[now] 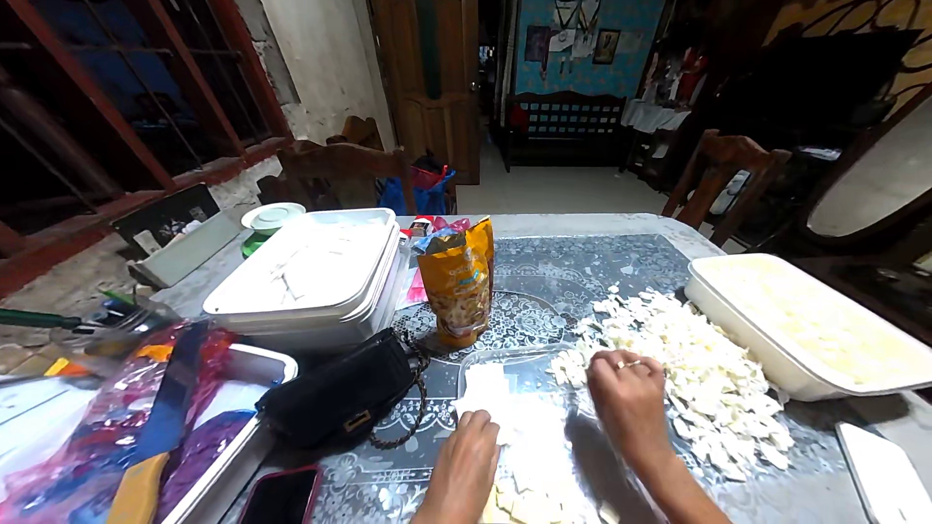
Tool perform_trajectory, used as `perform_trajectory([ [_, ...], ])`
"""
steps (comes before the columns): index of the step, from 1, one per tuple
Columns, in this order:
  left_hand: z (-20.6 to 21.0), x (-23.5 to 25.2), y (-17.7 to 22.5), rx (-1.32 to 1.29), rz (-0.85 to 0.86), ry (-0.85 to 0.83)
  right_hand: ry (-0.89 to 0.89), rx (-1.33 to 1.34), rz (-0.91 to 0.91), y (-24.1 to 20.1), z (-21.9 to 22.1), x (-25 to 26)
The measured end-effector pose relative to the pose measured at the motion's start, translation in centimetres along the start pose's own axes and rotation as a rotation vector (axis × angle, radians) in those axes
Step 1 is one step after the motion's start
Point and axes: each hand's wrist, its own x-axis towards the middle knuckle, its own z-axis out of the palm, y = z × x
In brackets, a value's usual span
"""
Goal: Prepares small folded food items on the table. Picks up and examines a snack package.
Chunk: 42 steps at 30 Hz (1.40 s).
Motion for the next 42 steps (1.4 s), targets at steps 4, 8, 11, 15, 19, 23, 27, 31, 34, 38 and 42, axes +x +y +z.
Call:
perform_trajectory([
  [4, 1.1, 0.0, -0.5, 0.072, 0.093, 0.148, -0.365, 0.283, 0.083, 0.3, -0.8, -0.1],
  [8, 0.8, 0.0, -0.8, -0.027, 0.071, 0.175, -0.817, 0.772, -0.149, -2.5, -0.4, -1.5],
  [11, -0.5, 0.4, -0.8, -0.142, -0.053, 0.061, -0.995, 0.823, -0.222, -3.9, -0.6, -1.6],
  [15, -1.0, 0.6, -1.0, -0.132, -0.051, -0.022, -1.029, 0.787, -0.2, -4.0, -1.0, -1.2],
  [19, 0.7, 0.4, -1.4, -0.02, 0.094, 0.116, -1.076, 0.809, -0.196, -4.0, -1.0, -1.1],
  [23, 0.8, 0.4, -1.4, -0.05, 0.097, 0.202, -1.138, 0.846, -0.148, -4.1, -1.4, -0.8],
  [27, -0.6, 0.4, -1.1, -0.189, -0.073, 0.037, -1.172, 0.856, -0.17, -4.1, -1.4, -0.8],
  [31, -2.5, 1.1, -1.5, -0.359, -0.219, -0.116, -1.134, 0.887, -0.03, -3.2, -1.5, -0.5],
  [34, -3.0, 1.2, -1.6, -0.39, -0.238, -0.141, -1.065, 0.965, 0.219, -2.7, -1.2, -0.3],
  [38, -2.1, 0.6, -1.0, -0.255, -0.124, -0.106, -1.018, 0.982, 0.367, -2.5, -0.8, -0.3],
  [42, -0.5, 0.1, -0.7, -0.136, -0.015, 0.124, -0.986, 0.976, 0.384, -2.1, -0.7, -0.2],
])
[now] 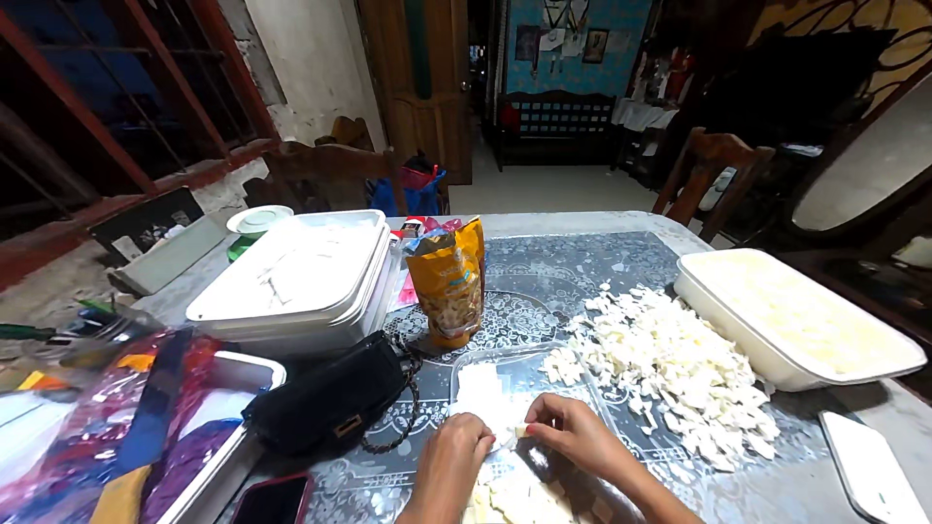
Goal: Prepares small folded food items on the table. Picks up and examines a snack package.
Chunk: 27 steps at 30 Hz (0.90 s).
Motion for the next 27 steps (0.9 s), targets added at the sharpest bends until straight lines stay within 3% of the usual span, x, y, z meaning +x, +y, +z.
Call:
perform_trajectory([
  [3, 0.7, 0.0, 0.0, 0.027, 0.02, 0.071, 0.019, 0.003, 0.009, 0.0, -0.1, 0.0],
  [9, -2.0, 1.1, -0.4, -0.26, -0.231, -0.266, 0.151, -0.069, -0.044, -0.1, -0.1, 0.0],
  [12, -2.0, 1.2, -0.7, -0.457, -0.278, -0.098, 0.266, 0.144, -0.092, 0.2, 0.2, 0.2],
  [15, -1.1, 0.9, 0.1, -0.644, -0.271, 0.003, 0.199, 0.438, -0.038, -0.5, 1.1, 0.0],
  [19, 0.2, 0.3, 1.1, -0.723, -0.261, 0.017, 0.136, 0.331, -0.028, -0.5, 2.4, -0.2],
  [23, 0.2, 0.2, 2.0, -0.811, -0.318, 0.021, 0.218, 0.2, -0.111, 0.0, 3.0, -0.1],
  [27, 0.1, 0.2, 1.8, -0.824, -0.284, 0.025, 0.238, 0.441, -0.154, 0.2, 2.7, 0.1],
])
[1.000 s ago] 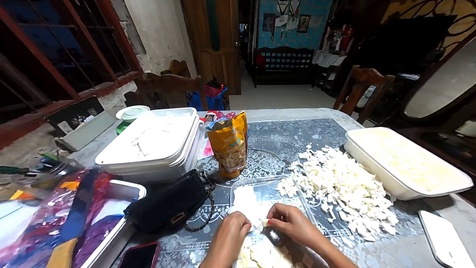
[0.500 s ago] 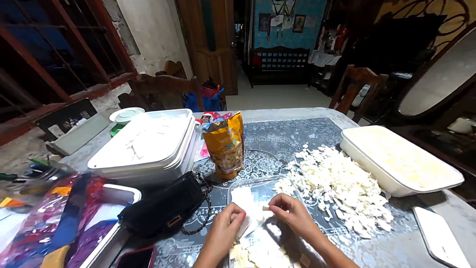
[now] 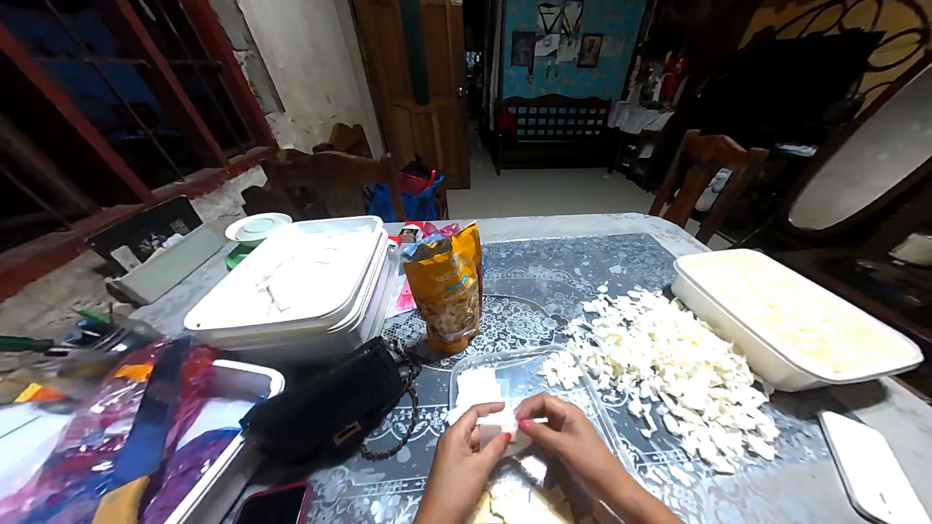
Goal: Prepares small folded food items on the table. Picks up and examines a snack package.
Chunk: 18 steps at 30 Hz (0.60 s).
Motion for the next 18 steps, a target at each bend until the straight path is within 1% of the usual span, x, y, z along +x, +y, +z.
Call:
perform_trajectory([
  [2, -0.2, 0.0, 0.1, 0.006, 0.007, -0.029, 0.04, 0.07, 0.024, -0.8, 0.0, 0.1],
  [3, -0.2, -0.1, 0.2, -0.005, -0.009, -0.044, 0.034, 0.03, -0.004, -0.8, -0.1, 0.1],
  [5, -0.1, -0.1, 0.5, -0.077, -0.085, -0.074, -0.012, -0.169, -0.137, 0.0, 0.2, -0.2],
  [7, -0.1, 0.0, 0.8, -0.193, -0.191, -0.082, -0.08, -0.37, -0.309, 0.6, 0.4, -0.3],
  [9, -0.2, 0.2, 1.1, -0.339, -0.266, -0.069, -0.135, -0.478, -0.495, 1.3, 0.2, 0.0],
  [10, -0.4, 0.3, 1.2, -0.398, -0.293, -0.065, -0.143, -0.478, -0.526, 1.3, 0.0, 0.1],
  [11, -0.5, 0.4, 1.3, -0.429, -0.315, -0.061, -0.128, -0.444, -0.509, 1.2, -0.1, 0.1],
  [12, -0.6, 0.4, 1.5, -0.43, -0.33, -0.059, -0.094, -0.38, -0.448, 1.1, -0.1, 0.1],
  [14, -0.4, 0.2, 1.9, -0.338, -0.294, -0.077, -0.015, -0.236, -0.255, 0.7, 0.0, 0.0],
  [16, 0.0, -0.2, 1.5, -0.154, -0.15, -0.076, 0.024, -0.14, -0.066, 0.1, 0.0, -0.1],
  [18, 0.2, -0.3, 0.3, 0.057, 0.012, -0.001, 0.0, -0.108, 0.021, -0.2, -0.1, 0.0],
])
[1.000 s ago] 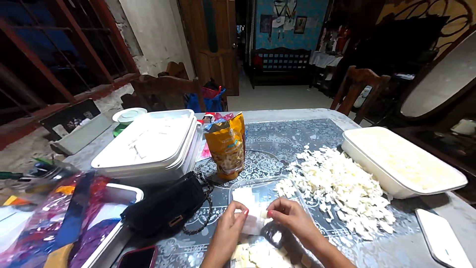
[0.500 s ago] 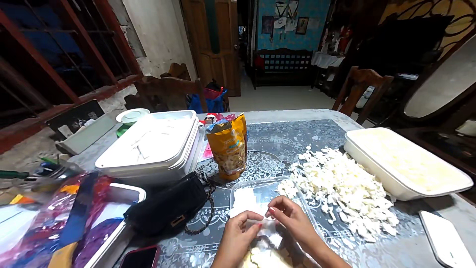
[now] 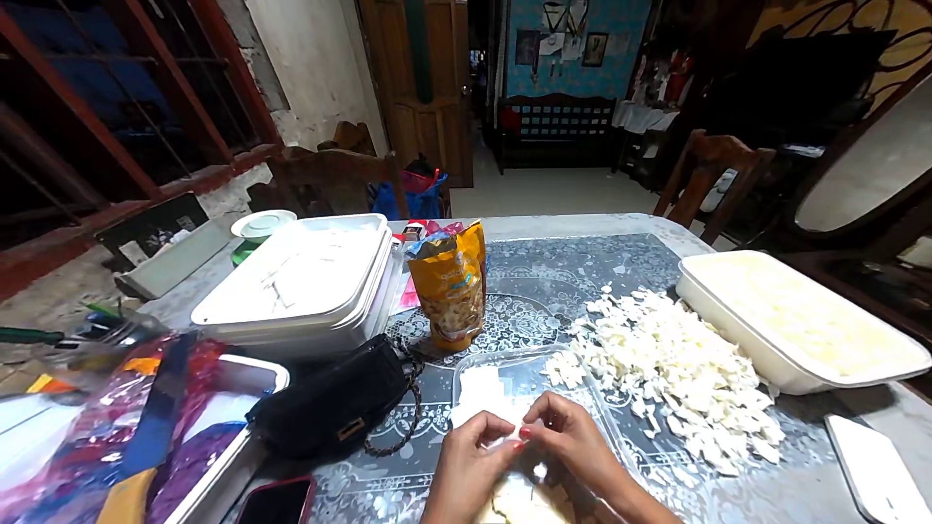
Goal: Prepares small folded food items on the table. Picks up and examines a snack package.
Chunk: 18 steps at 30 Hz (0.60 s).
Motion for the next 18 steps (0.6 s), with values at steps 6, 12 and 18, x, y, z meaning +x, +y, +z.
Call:
perform_trajectory([
  [6, -0.8, 0.4, 0.6, -0.187, -0.098, -0.032, -0.032, -0.149, 0.047, 0.1, -1.0, 0.5],
  [12, -0.1, 0.7, -0.1, -0.475, -0.138, 0.135, -0.22, -0.173, -0.218, -0.1, 0.4, -0.7],
  [18, -0.3, 0.4, 0.0, -0.449, -0.084, -0.063, -0.009, -0.064, -0.147, 0.4, -0.4, 0.1],
])
